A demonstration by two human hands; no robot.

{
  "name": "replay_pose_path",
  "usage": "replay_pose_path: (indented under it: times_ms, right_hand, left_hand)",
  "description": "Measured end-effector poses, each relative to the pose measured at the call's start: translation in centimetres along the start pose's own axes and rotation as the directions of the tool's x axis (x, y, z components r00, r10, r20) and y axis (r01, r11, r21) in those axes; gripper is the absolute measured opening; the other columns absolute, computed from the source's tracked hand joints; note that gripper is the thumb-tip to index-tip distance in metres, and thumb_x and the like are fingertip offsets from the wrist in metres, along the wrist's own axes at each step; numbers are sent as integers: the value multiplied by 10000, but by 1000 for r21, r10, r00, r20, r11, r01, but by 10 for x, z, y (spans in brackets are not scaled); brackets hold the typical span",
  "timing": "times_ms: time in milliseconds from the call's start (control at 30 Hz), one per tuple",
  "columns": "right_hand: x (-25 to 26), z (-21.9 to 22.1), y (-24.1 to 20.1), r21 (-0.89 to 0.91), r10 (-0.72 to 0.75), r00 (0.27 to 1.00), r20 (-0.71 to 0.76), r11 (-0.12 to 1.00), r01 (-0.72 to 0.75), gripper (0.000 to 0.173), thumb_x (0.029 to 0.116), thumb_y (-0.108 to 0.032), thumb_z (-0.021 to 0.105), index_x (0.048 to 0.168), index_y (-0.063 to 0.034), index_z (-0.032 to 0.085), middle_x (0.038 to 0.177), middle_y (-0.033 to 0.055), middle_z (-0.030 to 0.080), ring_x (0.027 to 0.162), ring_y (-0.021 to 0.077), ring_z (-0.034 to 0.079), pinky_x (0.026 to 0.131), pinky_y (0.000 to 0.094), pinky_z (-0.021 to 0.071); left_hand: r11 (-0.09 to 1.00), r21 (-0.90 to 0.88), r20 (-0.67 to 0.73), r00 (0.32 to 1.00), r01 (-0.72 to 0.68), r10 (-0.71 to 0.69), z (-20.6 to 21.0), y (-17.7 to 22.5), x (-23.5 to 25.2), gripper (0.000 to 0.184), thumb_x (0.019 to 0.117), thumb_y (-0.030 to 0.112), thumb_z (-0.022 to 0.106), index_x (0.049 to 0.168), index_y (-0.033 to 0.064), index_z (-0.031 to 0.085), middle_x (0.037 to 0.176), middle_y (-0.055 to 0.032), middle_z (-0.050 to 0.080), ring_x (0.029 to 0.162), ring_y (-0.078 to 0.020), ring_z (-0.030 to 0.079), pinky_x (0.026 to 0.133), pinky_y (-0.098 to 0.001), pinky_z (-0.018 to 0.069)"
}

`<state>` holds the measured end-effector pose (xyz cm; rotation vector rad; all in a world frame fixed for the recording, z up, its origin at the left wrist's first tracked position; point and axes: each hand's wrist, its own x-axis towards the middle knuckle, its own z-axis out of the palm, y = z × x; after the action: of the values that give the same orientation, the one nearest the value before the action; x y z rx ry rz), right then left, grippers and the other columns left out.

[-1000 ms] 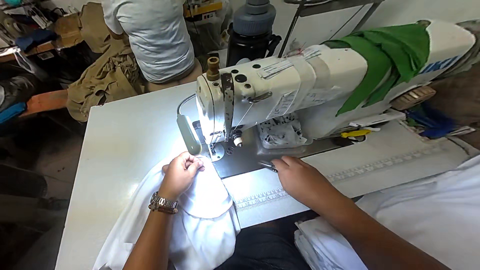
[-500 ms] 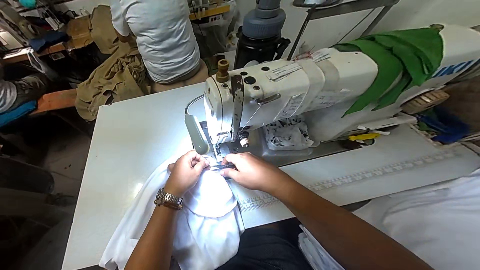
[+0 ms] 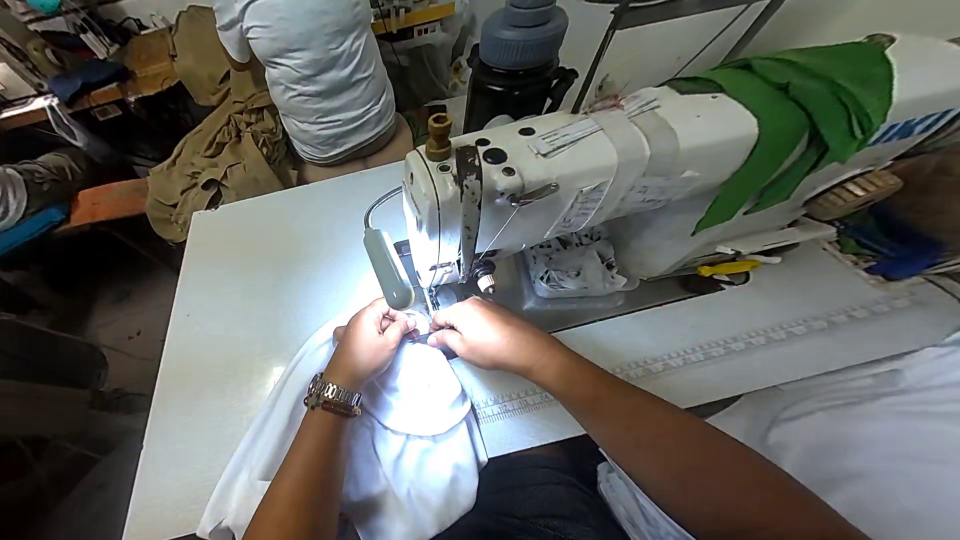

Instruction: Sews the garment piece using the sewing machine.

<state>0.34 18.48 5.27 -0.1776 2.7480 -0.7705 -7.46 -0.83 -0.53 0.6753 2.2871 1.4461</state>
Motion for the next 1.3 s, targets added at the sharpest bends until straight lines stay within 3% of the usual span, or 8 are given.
replay_pose_path:
  times_ms: [167, 400, 500, 600, 833, 967, 1133, 1300]
  right_hand:
    - [1, 10, 10, 14, -75, 993, -88, 997, 76, 218, 1033, -246, 597, 946, -108, 741, 812, 54, 688, 791, 203, 672, 718, 447, 528]
    - [-5, 21, 29, 121, -156, 977, -144, 977, 173, 160, 1004, -255, 629, 945, -157, 739, 777, -38, 677, 718, 71, 641, 664, 314, 538]
    - [-30, 4, 19, 200, -13, 995, -100, 979, 33, 164, 1012, -184, 647, 1068, -59, 737, 930, 78, 720, 856, 182, 682, 802, 393, 548]
    - [-55, 6, 26, 84, 178, 947, -269, 983, -161, 219, 1023, -172, 634, 1153, -20, 724, 1091, 189, 701, 1011, 346, 683, 908, 546, 533]
    - [-69, 36, 64, -141, 53, 750, -660, 971, -193, 237, 958, -186, 710, 1109, -10, 756, 1067, 247, 663, 1075, 494, 591, 840, 652, 441]
    - [-53, 29, 27, 257, 181, 787, -589, 966, -29, 286, 1010, -183, 642, 1177, 39, 707, 1032, 179, 711, 821, 243, 699, 766, 414, 595]
    - [-7, 18, 5, 741, 329, 942, -68, 649, -173, 297, 1034, -101, 600, 1285, 59, 606, 824, 97, 648, 523, 70, 513, 494, 227, 457]
    - [-6, 24, 14, 809, 360, 912, -195, 585, -58, 211, 1047, -28, 510, 1146, 19, 690, 731, 37, 566, 524, 60, 473, 498, 201, 423]
  left_hand:
    - [992, 37, -4, 993, 119, -119, -5, 51, -23, 84, 1023, 132, 620, 1046, 51, 623, 708, -13, 612, 544, -52, 503, 509, -211, 407]
    - [995, 8, -76, 992, 103, -102, -6, 50, -27, 109, 1026, 170, 624, 977, 74, 609, 752, -13, 654, 543, -58, 504, 503, -217, 386]
    - [999, -34, -71, 997, 33, -35, -9, 54, -29, 153, 1014, 161, 643, 891, 79, 607, 694, -3, 623, 470, -29, 460, 421, -176, 350]
    - [987, -46, 36, 987, -154, 155, -9, 50, -31, 69, 984, 96, 662, 935, 59, 694, 823, 15, 691, 713, -22, 633, 660, -191, 530]
    - [969, 132, 6, 977, -210, 211, 26, 42, -41, 51, 959, 170, 694, 931, 136, 719, 825, 69, 698, 719, -15, 641, 685, -255, 544]
    - [940, 265, -61, 969, -215, 239, 41, 41, -47, 70, 955, 227, 683, 955, 168, 720, 834, 72, 686, 795, -73, 635, 891, -527, 432]
    - [890, 382, -108, 944, -250, 311, 53, 50, -56, 72, 924, 184, 720, 879, 132, 698, 729, 16, 645, 686, -129, 609, 784, -525, 432]
    - [912, 311, -346, 862, -268, 371, 55, 46, -52, 137, 916, 260, 693, 1018, 174, 726, 881, 95, 701, 779, -51, 622, 870, -489, 440]
